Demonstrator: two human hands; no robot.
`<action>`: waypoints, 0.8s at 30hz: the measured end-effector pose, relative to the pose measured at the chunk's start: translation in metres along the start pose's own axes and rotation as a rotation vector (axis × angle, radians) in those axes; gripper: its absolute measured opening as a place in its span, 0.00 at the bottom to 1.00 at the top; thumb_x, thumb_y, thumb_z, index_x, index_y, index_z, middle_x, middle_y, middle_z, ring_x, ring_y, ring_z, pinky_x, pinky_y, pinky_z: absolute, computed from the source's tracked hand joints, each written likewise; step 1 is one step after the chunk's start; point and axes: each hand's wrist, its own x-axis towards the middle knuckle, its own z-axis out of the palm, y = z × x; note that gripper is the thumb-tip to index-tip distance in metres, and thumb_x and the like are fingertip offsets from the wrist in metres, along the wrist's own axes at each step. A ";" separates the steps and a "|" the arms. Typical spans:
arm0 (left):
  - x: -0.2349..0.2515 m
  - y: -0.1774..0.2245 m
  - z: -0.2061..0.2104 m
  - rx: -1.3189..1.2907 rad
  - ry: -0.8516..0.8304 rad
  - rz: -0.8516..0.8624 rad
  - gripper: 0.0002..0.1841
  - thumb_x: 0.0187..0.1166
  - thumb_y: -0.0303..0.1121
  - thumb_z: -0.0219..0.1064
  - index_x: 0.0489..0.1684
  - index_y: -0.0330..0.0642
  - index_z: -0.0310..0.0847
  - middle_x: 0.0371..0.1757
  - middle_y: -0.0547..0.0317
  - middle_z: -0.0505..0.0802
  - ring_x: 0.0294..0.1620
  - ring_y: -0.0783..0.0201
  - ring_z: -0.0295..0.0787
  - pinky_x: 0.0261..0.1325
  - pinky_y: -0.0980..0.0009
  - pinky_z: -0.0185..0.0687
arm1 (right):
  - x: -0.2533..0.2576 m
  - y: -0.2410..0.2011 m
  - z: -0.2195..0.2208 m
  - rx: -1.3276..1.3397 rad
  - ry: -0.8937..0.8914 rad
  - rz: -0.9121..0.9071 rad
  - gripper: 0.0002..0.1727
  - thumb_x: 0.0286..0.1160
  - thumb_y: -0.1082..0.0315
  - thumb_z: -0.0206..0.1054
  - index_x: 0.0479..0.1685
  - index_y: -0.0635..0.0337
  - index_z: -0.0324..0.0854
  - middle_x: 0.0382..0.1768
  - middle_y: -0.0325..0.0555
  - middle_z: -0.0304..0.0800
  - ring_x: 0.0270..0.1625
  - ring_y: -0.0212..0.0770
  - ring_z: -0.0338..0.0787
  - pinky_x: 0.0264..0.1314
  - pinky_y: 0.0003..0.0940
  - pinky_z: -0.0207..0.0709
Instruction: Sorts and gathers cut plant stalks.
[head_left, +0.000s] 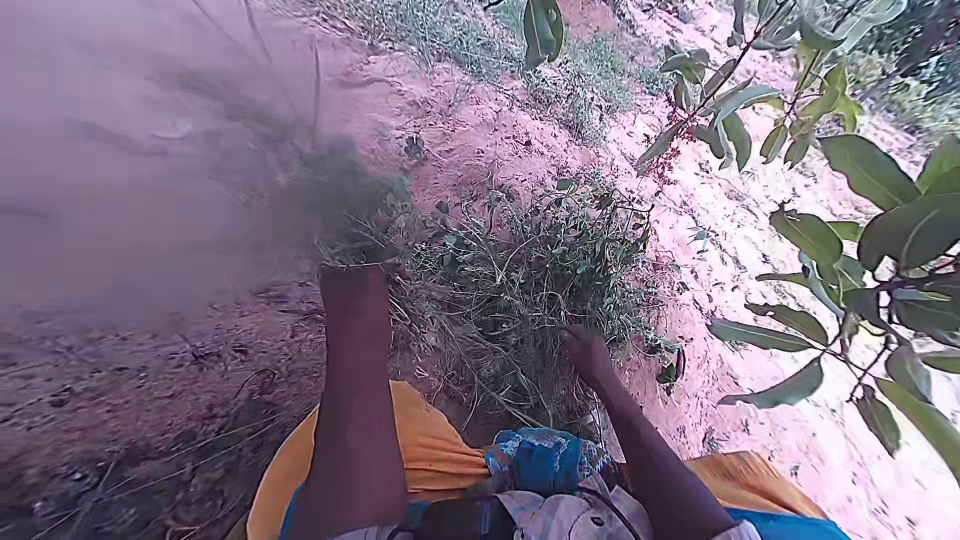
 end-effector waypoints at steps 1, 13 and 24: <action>-0.004 0.011 0.002 0.033 -0.001 -0.017 0.19 0.88 0.27 0.55 0.75 0.35 0.68 0.57 0.61 0.83 0.40 0.82 0.80 0.45 0.82 0.78 | -0.002 -0.004 -0.009 0.123 0.199 -0.103 0.18 0.89 0.70 0.54 0.63 0.72 0.86 0.59 0.63 0.91 0.61 0.49 0.90 0.69 0.44 0.77; 0.001 -0.003 0.001 0.001 -0.057 0.034 0.19 0.87 0.29 0.56 0.74 0.35 0.69 0.61 0.61 0.83 0.44 0.85 0.81 0.49 0.83 0.79 | 0.002 0.003 -0.030 0.076 0.223 -0.050 0.24 0.84 0.77 0.56 0.79 0.68 0.73 0.58 0.63 0.90 0.54 0.52 0.91 0.62 0.48 0.79; -0.011 0.020 0.013 0.051 -0.063 -0.086 0.17 0.87 0.24 0.56 0.72 0.34 0.71 0.54 0.60 0.83 0.38 0.82 0.76 0.46 0.84 0.73 | 0.011 0.012 -0.061 -0.264 -0.015 0.308 0.21 0.90 0.67 0.53 0.75 0.62 0.79 0.66 0.66 0.87 0.70 0.63 0.85 0.74 0.62 0.72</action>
